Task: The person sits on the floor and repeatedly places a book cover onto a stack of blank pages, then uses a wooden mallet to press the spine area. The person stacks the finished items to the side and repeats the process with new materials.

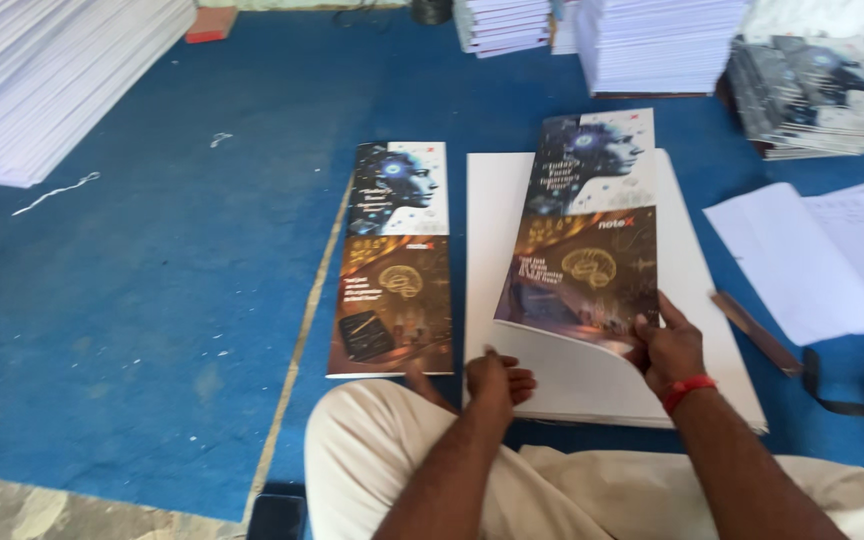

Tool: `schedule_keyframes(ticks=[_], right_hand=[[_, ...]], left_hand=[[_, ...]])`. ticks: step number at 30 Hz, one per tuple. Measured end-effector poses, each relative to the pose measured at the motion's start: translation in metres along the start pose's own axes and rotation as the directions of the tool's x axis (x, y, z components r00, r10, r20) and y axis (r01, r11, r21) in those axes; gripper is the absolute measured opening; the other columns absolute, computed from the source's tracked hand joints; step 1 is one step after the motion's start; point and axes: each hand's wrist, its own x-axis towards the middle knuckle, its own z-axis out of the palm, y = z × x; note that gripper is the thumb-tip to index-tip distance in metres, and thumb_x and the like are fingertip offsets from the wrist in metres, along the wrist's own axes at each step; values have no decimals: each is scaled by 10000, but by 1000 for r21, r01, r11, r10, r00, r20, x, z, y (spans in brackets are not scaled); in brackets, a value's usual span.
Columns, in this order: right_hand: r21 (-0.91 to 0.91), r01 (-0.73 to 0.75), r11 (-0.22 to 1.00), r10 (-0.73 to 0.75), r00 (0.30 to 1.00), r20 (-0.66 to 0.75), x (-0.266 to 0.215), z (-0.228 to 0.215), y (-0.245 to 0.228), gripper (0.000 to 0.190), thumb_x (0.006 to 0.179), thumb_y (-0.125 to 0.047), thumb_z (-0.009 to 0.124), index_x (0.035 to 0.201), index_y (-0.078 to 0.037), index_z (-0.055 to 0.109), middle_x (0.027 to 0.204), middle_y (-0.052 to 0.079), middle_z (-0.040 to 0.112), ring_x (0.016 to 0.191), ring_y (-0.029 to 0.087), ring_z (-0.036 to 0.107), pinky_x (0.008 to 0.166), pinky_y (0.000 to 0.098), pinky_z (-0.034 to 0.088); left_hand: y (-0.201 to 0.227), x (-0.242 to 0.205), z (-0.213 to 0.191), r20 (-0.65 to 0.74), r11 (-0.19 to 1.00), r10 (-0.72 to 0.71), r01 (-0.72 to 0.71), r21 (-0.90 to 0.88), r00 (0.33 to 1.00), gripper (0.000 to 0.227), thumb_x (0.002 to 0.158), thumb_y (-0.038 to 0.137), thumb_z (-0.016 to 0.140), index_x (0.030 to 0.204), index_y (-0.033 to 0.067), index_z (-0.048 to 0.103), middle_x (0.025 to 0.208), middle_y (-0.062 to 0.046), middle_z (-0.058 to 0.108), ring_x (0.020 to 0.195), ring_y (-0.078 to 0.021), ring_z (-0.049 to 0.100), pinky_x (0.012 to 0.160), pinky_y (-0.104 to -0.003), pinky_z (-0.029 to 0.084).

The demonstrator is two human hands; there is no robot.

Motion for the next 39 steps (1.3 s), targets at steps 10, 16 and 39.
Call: schedule_keyframes(ticks=[10, 16, 39], right_hand=[[133, 67, 989, -105, 946, 306, -8, 138, -4, 584, 961, 83, 576, 1520, -86, 563, 1131, 46, 690, 832, 109, 609, 749, 268, 555], [-39, 15, 999, 0, 934, 358, -10, 213, 29, 558, 960, -50, 657, 1506, -66, 545, 1152, 106, 713, 906, 161, 656, 799, 292, 548], [-838, -71, 541, 245, 966, 76, 45, 30, 20, 467, 921, -212, 689, 1382, -142, 665, 1193, 122, 758, 1036, 249, 727, 893, 384, 623]], left_hand=[[1, -21, 17, 73, 984, 75, -86, 157, 995, 373, 1068, 328, 461, 986, 12, 640, 742, -175, 736, 505, -255, 696, 420, -361, 570], [-4, -16, 18, 5, 964, 135, -133, 229, 991, 328, 1037, 261, 478, 1049, -5, 671, 986, -192, 750, 760, -280, 729, 614, -399, 598], [27, -75, 25, 186, 241, 485, -335, 911, 855, 203, 913, 91, 603, 1094, 51, 685, 1220, -131, 618, 1198, -307, 556, 1023, -445, 495]])
